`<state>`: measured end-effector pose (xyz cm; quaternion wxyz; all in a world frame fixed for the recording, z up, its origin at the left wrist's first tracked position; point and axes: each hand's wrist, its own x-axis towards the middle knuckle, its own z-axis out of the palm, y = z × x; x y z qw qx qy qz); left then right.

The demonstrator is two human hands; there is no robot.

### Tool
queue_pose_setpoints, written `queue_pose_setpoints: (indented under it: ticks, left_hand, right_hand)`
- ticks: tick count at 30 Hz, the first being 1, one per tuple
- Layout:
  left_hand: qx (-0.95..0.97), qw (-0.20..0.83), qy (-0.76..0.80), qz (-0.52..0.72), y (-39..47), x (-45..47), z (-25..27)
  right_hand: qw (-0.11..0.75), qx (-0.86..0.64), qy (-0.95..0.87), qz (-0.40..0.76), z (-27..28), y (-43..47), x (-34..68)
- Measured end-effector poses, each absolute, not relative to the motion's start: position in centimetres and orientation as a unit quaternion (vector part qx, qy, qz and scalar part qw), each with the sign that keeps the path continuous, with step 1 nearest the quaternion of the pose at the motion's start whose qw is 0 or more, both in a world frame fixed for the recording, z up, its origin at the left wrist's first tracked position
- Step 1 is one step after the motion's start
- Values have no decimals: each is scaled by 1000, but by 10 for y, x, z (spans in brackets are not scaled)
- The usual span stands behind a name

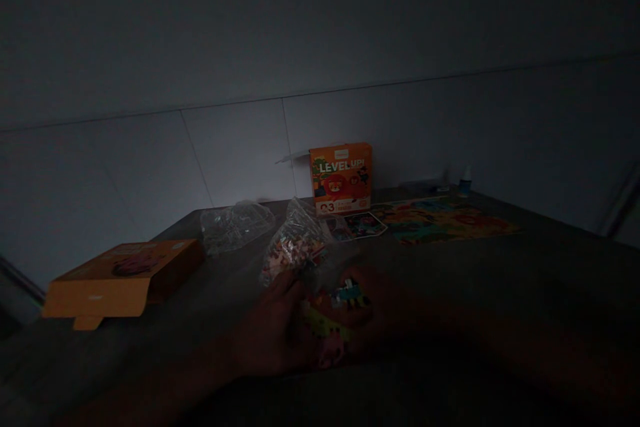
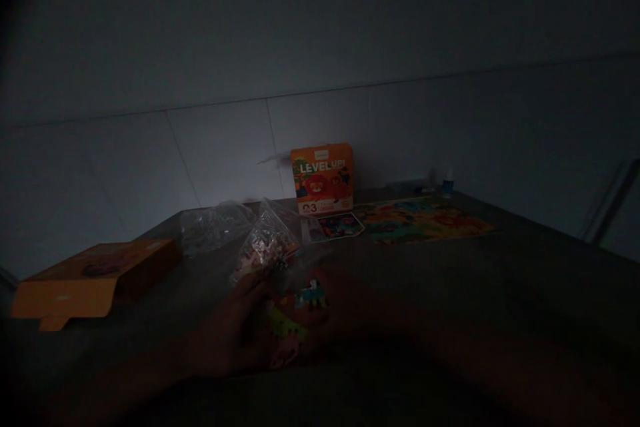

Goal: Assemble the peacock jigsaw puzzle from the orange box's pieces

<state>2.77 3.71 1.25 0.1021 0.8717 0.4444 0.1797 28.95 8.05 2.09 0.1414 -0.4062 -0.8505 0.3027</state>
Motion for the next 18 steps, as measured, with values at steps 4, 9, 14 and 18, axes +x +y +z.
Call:
queue_pose_setpoints:
  ticks: [4,9,14,18]
  left_hand:
    - [867,115,448,184,39,29,14]
    - [869,121,442,186,38,27,13]
    - [873,114,437,185,38,28,14]
    - [872,112,442,181,37,28,13]
  right_hand:
    - [203,-368,-860,290,10,82,289]
    - [236,-350,-851,312,8,82,289]
    - [308,-373,-798,360,10,86,292]
    - [257,-346,-841,326,12,74,291]
